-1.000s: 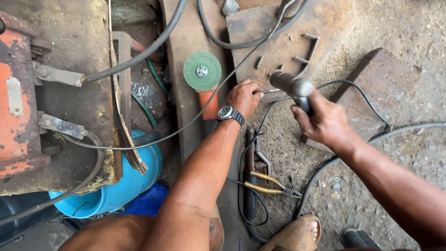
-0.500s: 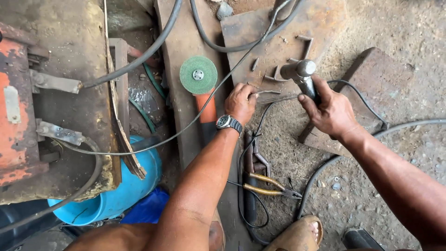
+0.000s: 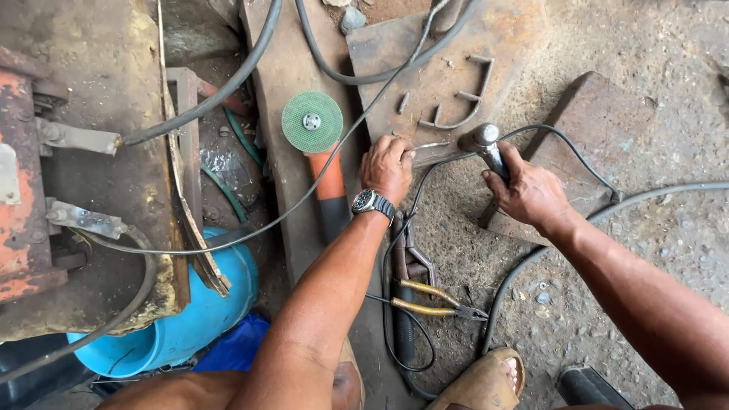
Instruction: The person uses pliers to hold a small metal rod and repeatedly strikes it with a hammer on a metal surface. After hammering, the person picks up the rod and places it on a metal grate on the floor.
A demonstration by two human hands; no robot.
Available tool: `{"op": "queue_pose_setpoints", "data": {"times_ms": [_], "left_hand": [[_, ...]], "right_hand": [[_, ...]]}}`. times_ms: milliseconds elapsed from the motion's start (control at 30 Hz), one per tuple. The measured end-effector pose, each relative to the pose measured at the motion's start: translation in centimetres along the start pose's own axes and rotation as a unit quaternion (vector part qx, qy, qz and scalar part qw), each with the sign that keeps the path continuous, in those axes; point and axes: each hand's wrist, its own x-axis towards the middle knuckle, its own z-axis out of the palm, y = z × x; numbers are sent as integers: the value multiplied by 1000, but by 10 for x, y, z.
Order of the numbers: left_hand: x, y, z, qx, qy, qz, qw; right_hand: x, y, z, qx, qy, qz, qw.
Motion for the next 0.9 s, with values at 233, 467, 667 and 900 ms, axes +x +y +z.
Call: {"op": "queue_pose_setpoints", "data": {"times_ms": [233,467,667,900], "left_hand": [[0,8,-9,50,10,-57,997],[6,-6,-4,-18,-7,-61,998],[3,-11,-5,-34,-6,-63,997],[10,0,-15,-23,-31,-82,996]], "right_hand": [[-20,-24,-1,56,23,12,998],[-28,-36,8,124,28,84,988],[-33,-54,15,174,37,116,977],[-29,-51,16,175,55,113,977]]}}
